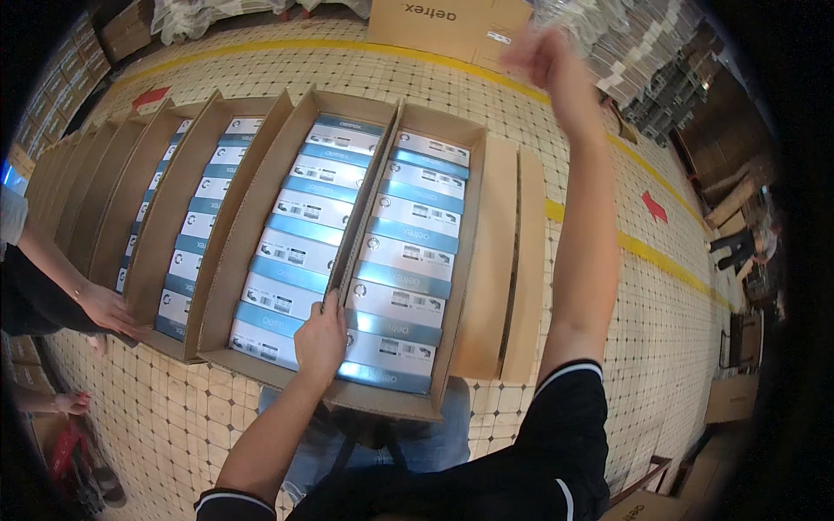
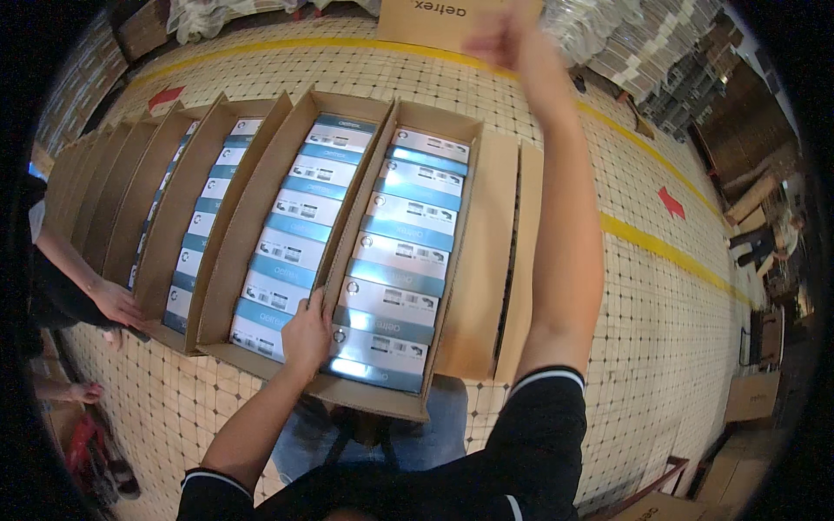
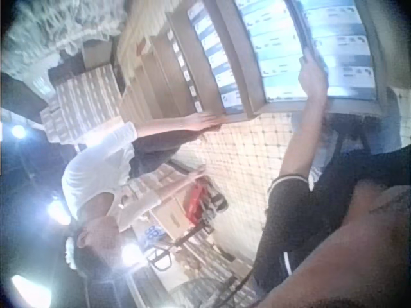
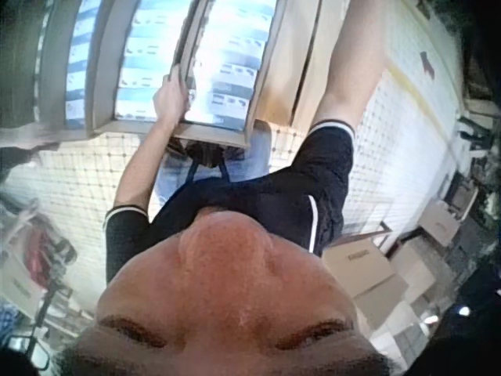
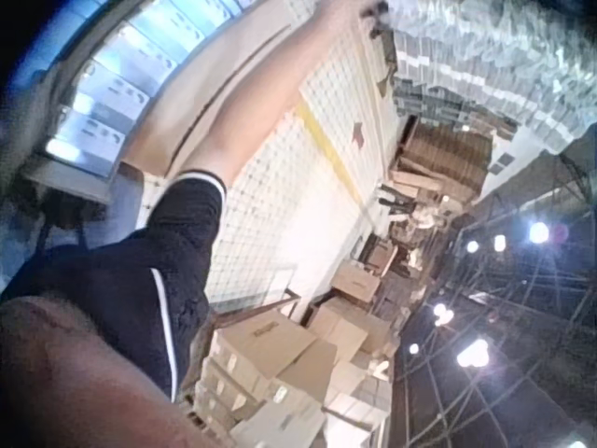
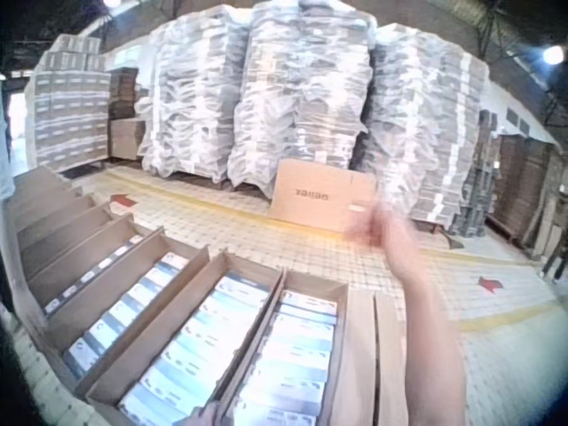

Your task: The person opens a large cardboard box and arranges smaller product boxes inside it. They repeatedly open and close the flaps of the large box while organizing the contents.

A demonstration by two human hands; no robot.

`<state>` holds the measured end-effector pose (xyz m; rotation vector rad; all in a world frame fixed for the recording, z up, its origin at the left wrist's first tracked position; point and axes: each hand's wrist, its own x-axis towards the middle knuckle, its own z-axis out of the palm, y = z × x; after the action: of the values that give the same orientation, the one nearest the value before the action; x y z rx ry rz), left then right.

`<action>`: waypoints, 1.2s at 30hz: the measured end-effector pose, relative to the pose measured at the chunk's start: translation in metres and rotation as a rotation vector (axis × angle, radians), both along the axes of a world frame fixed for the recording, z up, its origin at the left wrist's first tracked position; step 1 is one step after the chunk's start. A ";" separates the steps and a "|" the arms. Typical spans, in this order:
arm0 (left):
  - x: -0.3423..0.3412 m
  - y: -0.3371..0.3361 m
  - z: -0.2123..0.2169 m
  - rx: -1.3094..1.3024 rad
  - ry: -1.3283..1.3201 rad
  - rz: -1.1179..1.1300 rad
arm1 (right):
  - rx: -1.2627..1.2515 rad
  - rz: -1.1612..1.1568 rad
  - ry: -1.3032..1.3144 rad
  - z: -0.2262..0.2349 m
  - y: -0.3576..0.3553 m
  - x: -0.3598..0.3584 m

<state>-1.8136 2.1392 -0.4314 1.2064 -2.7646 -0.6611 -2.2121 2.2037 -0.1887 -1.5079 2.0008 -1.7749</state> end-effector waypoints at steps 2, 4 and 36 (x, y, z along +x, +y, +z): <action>0.002 -0.001 -0.001 -0.019 0.038 -0.034 | 0.362 -0.316 0.421 -0.067 0.052 0.031; 0.003 -0.001 -0.003 -0.017 0.057 -0.033 | 0.453 -0.406 0.165 -0.131 0.120 0.062; 0.017 -0.018 -0.005 0.121 0.128 -0.039 | 0.004 -1.036 -0.844 -0.322 0.398 0.204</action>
<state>-1.7964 2.1208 -0.4366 1.0906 -2.6826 -0.8886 -2.0081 2.6019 -0.5104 0.4804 2.2965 -2.0702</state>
